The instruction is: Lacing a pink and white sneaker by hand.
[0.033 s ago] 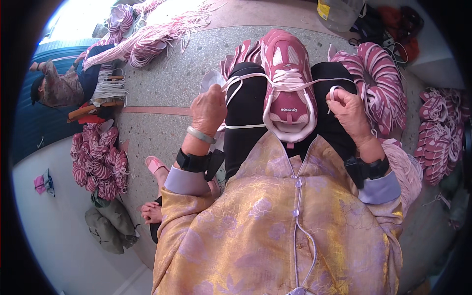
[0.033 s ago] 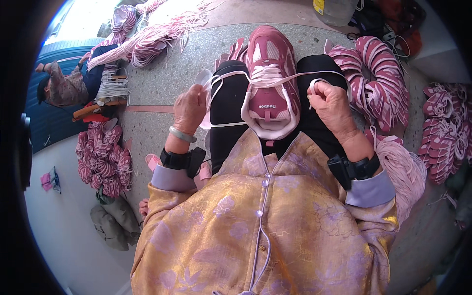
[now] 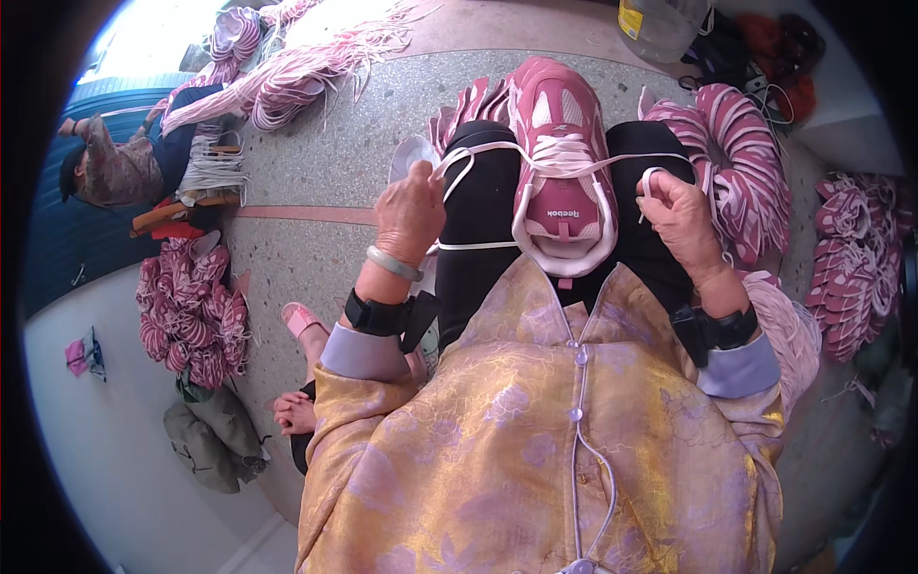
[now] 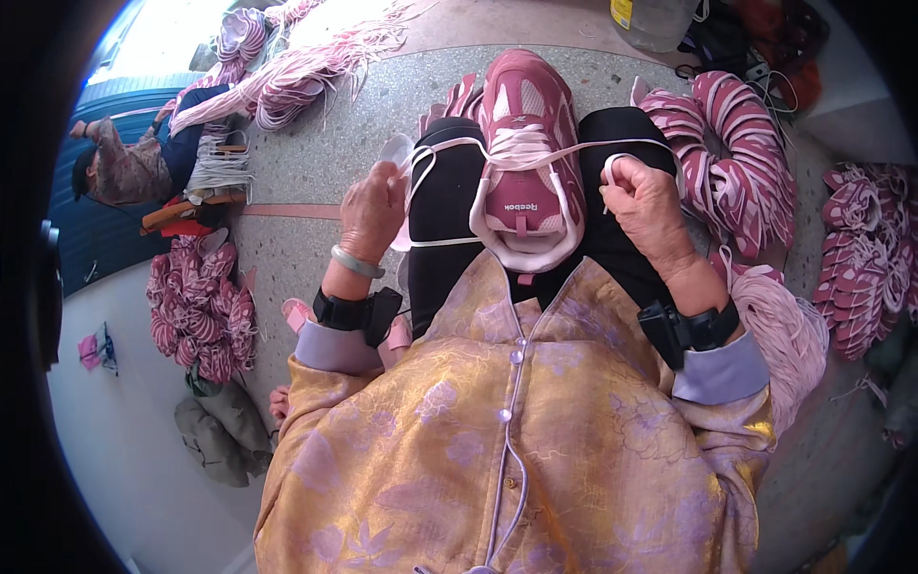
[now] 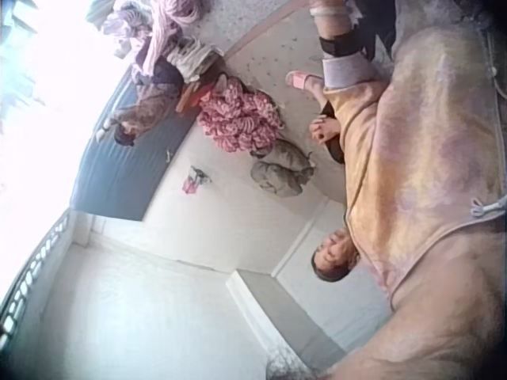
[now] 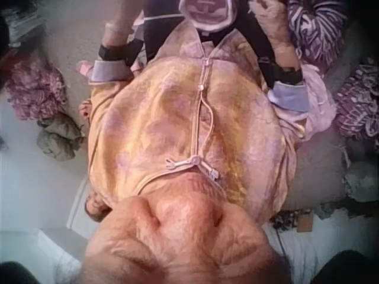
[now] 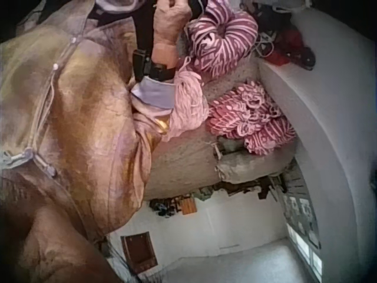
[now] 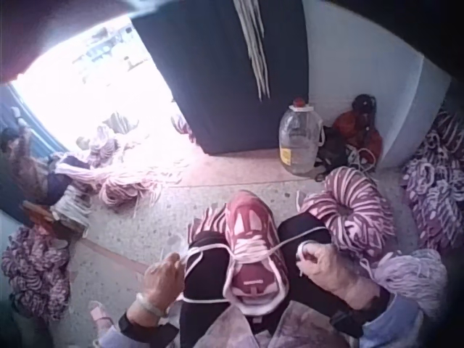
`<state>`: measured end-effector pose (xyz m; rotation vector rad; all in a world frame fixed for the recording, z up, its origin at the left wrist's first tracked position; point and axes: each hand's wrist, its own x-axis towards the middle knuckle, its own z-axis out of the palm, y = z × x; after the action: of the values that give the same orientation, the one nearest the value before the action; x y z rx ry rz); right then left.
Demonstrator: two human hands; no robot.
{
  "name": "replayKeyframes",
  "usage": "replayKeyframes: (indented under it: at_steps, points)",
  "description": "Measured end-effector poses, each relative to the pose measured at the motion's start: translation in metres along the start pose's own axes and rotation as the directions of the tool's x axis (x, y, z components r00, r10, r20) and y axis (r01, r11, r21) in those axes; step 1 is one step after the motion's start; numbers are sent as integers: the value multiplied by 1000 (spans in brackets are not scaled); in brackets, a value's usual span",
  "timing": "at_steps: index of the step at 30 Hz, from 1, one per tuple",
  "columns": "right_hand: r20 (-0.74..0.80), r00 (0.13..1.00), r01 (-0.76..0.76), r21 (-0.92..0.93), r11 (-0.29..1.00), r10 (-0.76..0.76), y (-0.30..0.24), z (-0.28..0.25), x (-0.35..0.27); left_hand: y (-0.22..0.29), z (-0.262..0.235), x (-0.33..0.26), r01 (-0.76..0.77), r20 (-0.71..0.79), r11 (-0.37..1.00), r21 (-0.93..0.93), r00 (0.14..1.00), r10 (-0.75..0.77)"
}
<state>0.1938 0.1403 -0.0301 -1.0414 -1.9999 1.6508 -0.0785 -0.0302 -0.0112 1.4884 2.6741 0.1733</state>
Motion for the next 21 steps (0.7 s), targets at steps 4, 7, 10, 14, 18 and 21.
replayKeyframes:
  at_steps: [4, 7, 10, 14, 18, 21]
  points:
    - [-49, 998, -45, 36, 998, 47, -3, 2, 0, 17, -7, -7, -31, -28, 928, -371, 999, 22]
    - [-56, 993, -97, 127, 987, 105, 1, -3, 0, 19, -4, -7, -121, -60, 846, -519, 993, 105]
    - [-62, 988, -131, 131, 983, 140, 1, -5, -2, 25, -2, -6, -92, -8, 898, -430, 995, 98]
    - [-101, 985, -111, 226, 968, 137, -2, -7, 0, 21, 8, -7, -116, -40, 931, -346, 993, 108]
    - [-145, 970, -161, 217, 963, 195, -9, -22, 1, 26, -2, -7, -174, -50, 821, -544, 983, 176]
    - [-162, 981, -112, -9, 994, 109, -14, -28, 0, 28, -1, -9, -151, -10, 546, -824, 968, 252]
